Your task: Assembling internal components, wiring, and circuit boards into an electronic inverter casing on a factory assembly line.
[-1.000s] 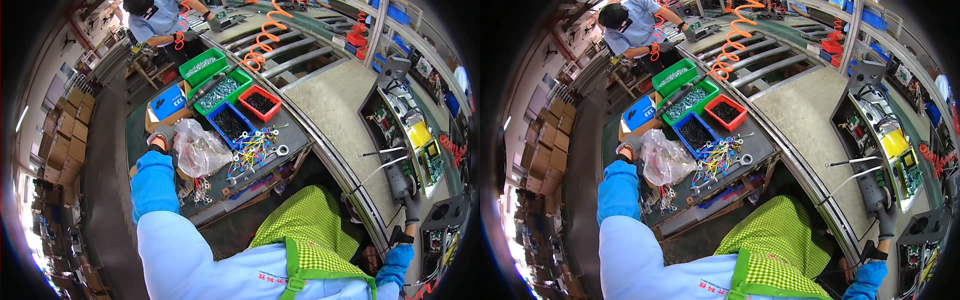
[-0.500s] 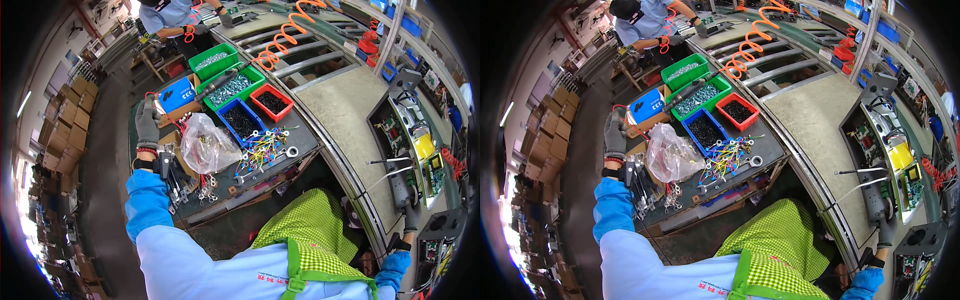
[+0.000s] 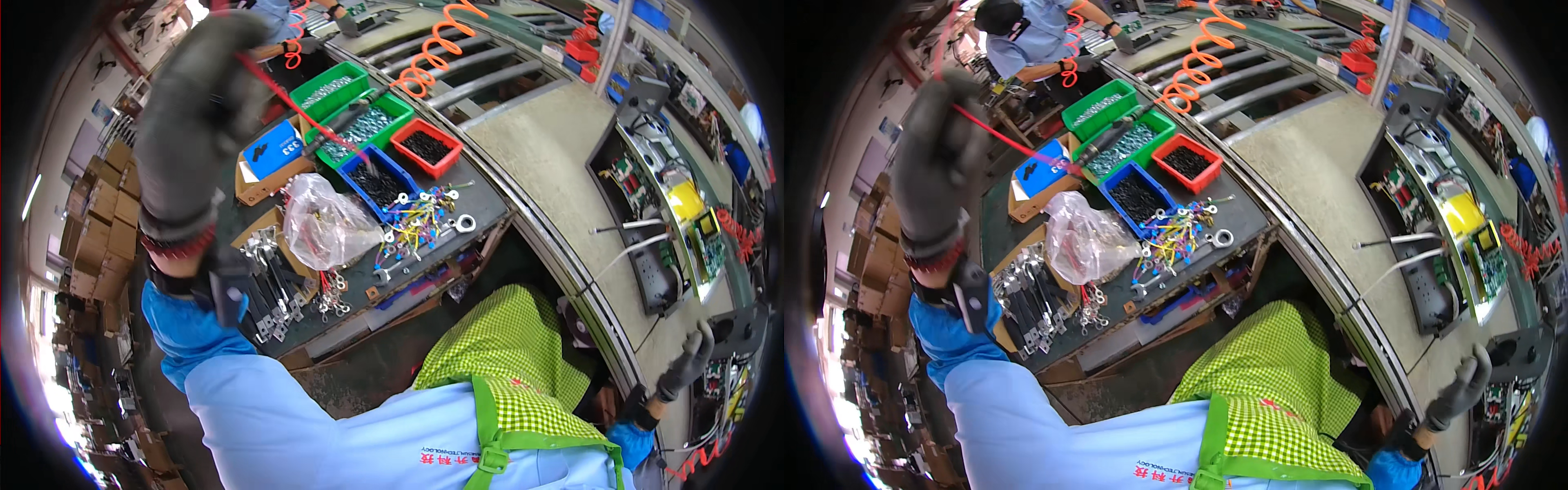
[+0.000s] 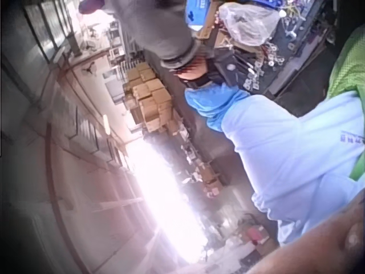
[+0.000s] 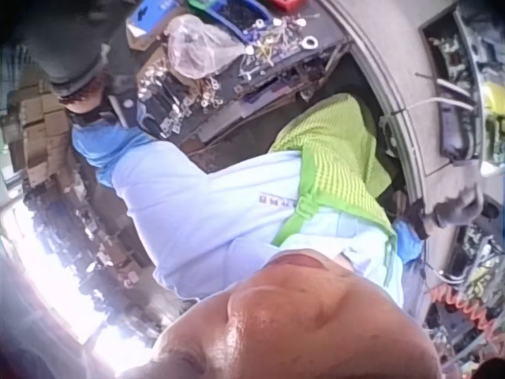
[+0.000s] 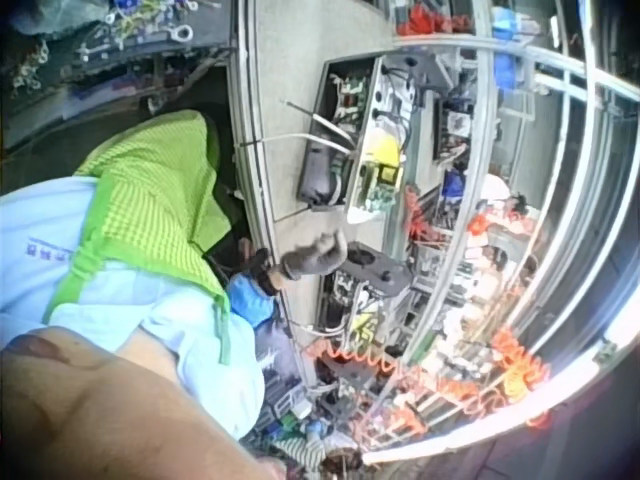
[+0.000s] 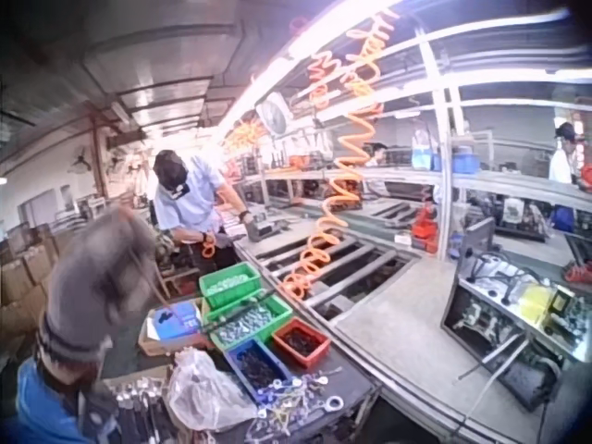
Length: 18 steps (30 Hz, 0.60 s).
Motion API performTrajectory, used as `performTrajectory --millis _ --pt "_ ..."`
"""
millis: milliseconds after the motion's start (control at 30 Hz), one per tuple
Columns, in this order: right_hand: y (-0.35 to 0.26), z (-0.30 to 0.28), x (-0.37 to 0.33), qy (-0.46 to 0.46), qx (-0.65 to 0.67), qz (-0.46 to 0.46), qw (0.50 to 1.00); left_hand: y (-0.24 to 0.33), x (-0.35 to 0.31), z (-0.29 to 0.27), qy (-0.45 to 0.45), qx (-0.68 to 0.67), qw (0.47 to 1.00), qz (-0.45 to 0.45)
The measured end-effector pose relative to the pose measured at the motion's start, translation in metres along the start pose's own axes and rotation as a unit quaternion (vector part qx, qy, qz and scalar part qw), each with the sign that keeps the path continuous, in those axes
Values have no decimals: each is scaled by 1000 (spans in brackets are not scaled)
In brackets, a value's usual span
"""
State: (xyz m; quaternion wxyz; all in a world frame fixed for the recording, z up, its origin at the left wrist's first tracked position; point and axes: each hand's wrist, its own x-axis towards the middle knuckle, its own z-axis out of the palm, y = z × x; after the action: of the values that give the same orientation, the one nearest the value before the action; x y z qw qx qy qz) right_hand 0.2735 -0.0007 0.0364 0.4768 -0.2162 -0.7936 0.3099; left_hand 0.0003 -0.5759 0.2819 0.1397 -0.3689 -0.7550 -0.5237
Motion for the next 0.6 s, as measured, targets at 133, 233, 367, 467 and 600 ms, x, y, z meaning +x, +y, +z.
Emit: performTrajectory --millis 133,233,367,467,600 --pt "-105 72 -33 -256 158 -36 953 7 -17 114 -317 -139 928 -138" --pt "-158 116 -61 -453 355 119 809 -1 -41 217 -389 -207 895 72" --pt "-168 117 -68 -525 398 134 740 6 -76 289 -390 -285 869 113" --pt "-147 107 -72 -592 295 1 750 0 -86 301 -389 -281 866 143" --pt "-111 74 -80 -377 306 266 832 -49 -60 290 -407 -117 904 49"
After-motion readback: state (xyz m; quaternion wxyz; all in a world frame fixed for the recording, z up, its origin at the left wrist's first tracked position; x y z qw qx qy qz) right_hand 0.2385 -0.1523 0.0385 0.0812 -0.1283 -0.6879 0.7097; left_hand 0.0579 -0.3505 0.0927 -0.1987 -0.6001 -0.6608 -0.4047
